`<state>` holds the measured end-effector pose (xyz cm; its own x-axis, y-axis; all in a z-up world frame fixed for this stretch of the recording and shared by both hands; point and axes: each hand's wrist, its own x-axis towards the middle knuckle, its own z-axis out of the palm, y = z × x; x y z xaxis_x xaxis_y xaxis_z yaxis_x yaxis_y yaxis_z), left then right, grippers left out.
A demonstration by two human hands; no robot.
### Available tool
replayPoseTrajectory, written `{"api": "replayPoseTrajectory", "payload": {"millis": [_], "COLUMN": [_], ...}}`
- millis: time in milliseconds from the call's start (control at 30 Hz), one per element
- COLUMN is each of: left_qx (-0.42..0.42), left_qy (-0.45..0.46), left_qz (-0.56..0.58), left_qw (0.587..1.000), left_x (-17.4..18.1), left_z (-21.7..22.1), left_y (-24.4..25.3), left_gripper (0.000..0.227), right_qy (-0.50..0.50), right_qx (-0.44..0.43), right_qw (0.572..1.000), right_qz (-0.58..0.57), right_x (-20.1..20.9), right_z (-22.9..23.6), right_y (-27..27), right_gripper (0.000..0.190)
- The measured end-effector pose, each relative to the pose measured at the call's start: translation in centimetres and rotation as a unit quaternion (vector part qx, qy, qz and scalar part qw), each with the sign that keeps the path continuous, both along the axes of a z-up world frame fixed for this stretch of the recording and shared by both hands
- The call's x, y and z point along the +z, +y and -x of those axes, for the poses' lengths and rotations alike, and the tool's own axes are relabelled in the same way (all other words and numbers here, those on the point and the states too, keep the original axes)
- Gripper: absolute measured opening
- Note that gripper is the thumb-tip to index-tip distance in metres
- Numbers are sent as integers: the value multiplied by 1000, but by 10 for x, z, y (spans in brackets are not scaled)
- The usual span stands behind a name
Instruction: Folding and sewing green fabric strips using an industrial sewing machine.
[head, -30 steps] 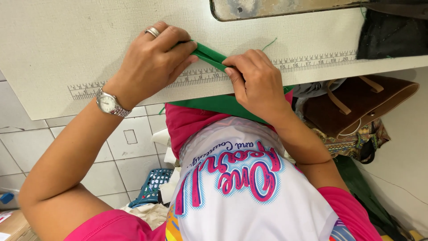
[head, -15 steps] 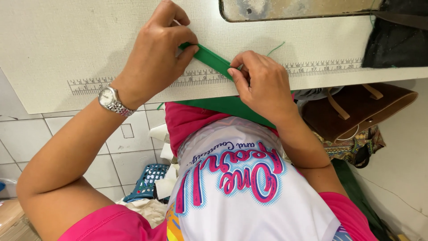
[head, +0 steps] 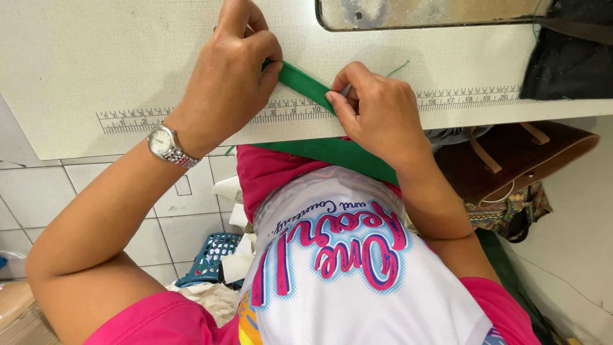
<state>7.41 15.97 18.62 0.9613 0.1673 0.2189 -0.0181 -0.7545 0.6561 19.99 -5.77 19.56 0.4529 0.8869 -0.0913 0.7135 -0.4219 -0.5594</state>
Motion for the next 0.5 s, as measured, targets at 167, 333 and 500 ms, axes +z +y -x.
{"api": "replayPoseTrajectory", "payload": {"millis": [167,333,500], "left_qx": [63,91,49], "left_qy": [-15,-68,-107], "left_qz": [-261,-401,-425], "left_qw": [963,909,897], "left_x": [-5,-17,-31], "left_z": [-5,-27,-62], "left_y": [-6,-41,-62], "left_gripper": [35,8,17], "right_qy": [-80,-10,-87], "right_qx": [24,25,28], "right_qw": [996,999,993], "right_qz": [16,-26,-75], "right_x": [10,10,13], "right_z": [-2,1,-10], "right_y": [3,-7,-28], "right_gripper": [18,8,9]}}
